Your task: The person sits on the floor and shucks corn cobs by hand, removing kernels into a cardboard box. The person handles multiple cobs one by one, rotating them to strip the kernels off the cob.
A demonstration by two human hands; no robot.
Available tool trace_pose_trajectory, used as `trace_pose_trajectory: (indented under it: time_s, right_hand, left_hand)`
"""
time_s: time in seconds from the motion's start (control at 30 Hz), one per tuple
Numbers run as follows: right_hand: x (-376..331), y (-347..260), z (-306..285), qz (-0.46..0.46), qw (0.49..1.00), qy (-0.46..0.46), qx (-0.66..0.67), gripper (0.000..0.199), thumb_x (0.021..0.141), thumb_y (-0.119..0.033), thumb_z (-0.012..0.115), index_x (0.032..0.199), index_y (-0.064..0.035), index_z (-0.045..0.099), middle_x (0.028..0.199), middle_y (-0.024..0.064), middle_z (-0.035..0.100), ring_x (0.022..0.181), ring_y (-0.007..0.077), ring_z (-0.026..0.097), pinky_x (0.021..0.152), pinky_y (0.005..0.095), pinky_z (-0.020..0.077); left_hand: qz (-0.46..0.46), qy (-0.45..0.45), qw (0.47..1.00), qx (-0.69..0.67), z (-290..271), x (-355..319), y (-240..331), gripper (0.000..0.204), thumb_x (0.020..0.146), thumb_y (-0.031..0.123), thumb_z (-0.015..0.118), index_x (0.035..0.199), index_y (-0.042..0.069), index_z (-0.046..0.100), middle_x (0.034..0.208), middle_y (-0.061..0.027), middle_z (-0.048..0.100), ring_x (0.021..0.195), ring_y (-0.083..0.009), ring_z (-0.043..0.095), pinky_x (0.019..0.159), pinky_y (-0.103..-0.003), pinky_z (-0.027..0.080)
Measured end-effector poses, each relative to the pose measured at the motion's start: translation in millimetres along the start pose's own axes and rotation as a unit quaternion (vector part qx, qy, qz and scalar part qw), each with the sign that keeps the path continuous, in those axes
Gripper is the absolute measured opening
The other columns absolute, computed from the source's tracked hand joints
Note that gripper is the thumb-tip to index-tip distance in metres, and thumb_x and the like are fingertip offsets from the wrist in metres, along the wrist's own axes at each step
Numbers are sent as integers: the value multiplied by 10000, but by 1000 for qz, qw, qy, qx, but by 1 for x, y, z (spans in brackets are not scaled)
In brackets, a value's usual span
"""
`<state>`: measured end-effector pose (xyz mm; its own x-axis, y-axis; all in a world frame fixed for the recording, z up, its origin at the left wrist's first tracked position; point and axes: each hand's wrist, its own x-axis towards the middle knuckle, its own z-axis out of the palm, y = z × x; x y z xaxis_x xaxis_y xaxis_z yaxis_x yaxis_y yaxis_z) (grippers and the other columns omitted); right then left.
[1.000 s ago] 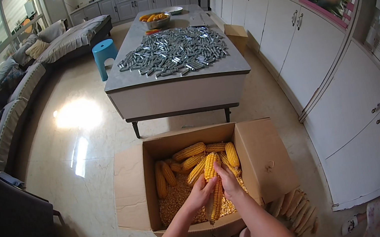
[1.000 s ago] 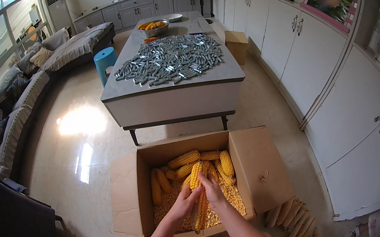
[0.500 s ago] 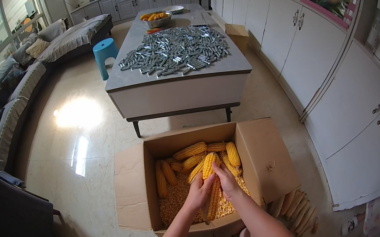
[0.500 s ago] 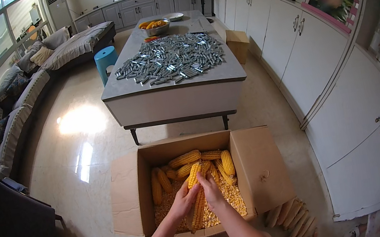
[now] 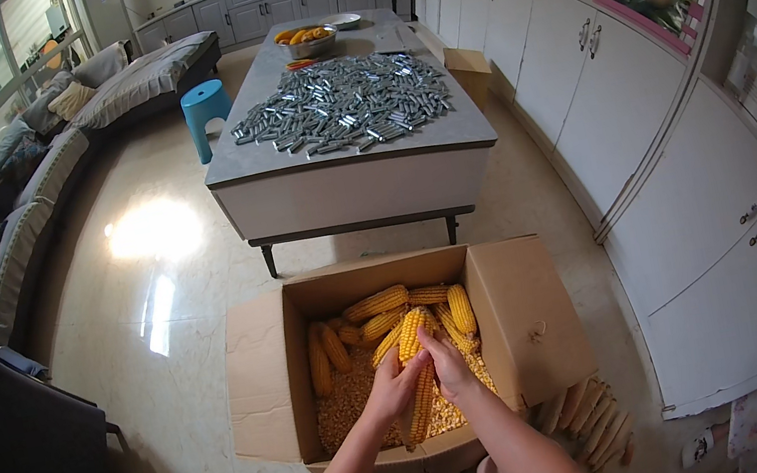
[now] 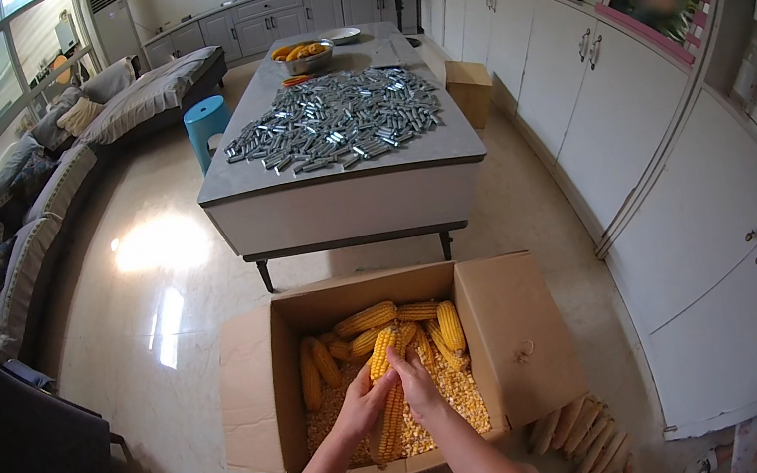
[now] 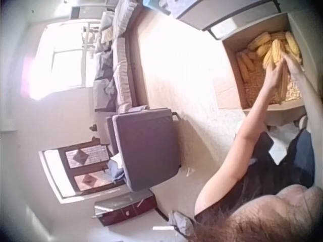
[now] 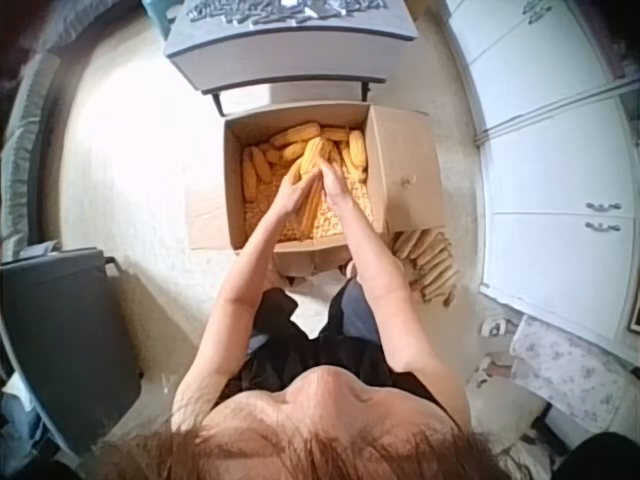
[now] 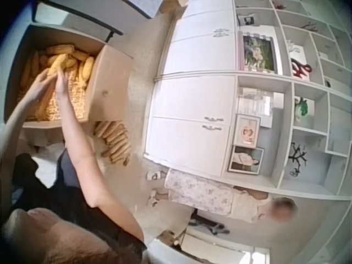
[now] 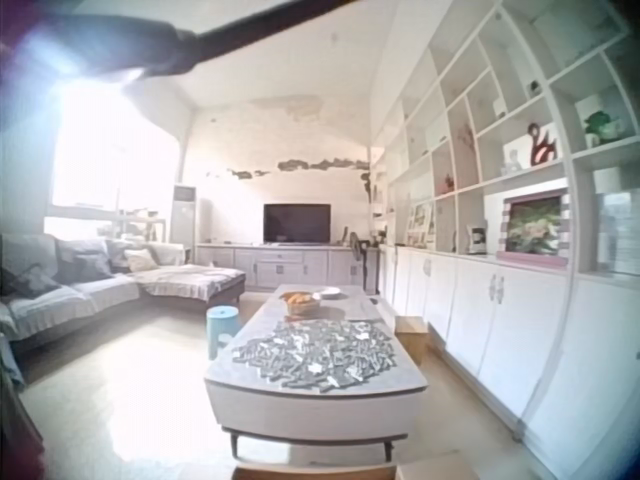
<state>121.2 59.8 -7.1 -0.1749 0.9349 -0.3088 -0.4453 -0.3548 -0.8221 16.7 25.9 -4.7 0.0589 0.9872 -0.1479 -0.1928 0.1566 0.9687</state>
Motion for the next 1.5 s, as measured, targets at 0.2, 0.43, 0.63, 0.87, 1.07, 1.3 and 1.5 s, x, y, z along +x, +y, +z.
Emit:
trace_pose_trajectory:
  time_s: [0.2, 0.43, 0.63, 0.87, 1.07, 1.3, 1.5]
  right_hand:
    - [2, -1, -7, 27, 996, -33, 77, 347, 904, -282, 493, 1152, -40, 477, 1066, 50, 528, 1004, 140, 490, 889, 290, 376]
    - [3, 2, -8, 17, 998, -43, 41, 458, 897, -307, 501, 1245, -29, 390, 1184, 70, 472, 1092, 159, 439, 932, 287, 337]
    - [3, 2, -9, 17, 997, -43, 55, 446, 898, -304, 501, 1234, -31, 397, 1175, 66, 474, 1090, 157, 434, 939, 292, 325]
    - [4, -1, -10, 27, 997, -44, 64, 442, 900, -304, 497, 1232, -30, 396, 1172, 62, 474, 1081, 155, 439, 936, 297, 327]
    - [-3, -5, 0, 12, 1000, -24, 15, 473, 897, -299, 502, 1264, -32, 368, 1209, 69, 447, 1140, 169, 399, 974, 306, 285]
    - [5, 5, -13, 24, 997, -52, 45, 477, 895, -292, 505, 1267, -29, 364, 1219, 67, 443, 1143, 163, 398, 974, 301, 288]
    - [3, -4, -9, 20, 994, -65, 91, 367, 905, -282, 486, 1177, -40, 443, 1094, 52, 518, 995, 148, 502, 865, 291, 399]
  left_hand:
    - [-39, -44, 998, -17, -4, -3, 4, 348, 901, 269, 508, 1122, 5, 455, 910, -22, 526, 792, -83, 458, 687, -230, 405]
    - [-15, -8, 1000, 6, -3, 2, -5, 346, 915, 281, 476, 1123, 5, 451, 922, -37, 529, 799, -77, 457, 688, -230, 406]
    - [-62, -20, 997, -39, -3, 1, -3, 311, 917, 296, 468, 1073, 28, 473, 826, -12, 501, 714, -66, 435, 619, -195, 382]
    - [-17, -31, 998, -46, -5, 2, -9, 317, 905, 286, 489, 1087, 28, 467, 864, -19, 509, 755, -83, 449, 664, -223, 396]
    - [-52, -42, 998, -3, -6, 6, -11, 461, 901, 248, 503, 1284, 40, 353, 1115, -51, 491, 975, -105, 468, 828, -245, 394]
    - [-49, -37, 997, -37, -1, -2, 7, 342, 891, 275, 519, 1104, 17, 451, 914, -22, 509, 801, -84, 448, 701, -224, 399]
    - [-47, -65, 996, -35, -5, 1, 2, 316, 900, 293, 497, 1081, 38, 460, 894, -6, 492, 804, -76, 427, 705, -216, 382]
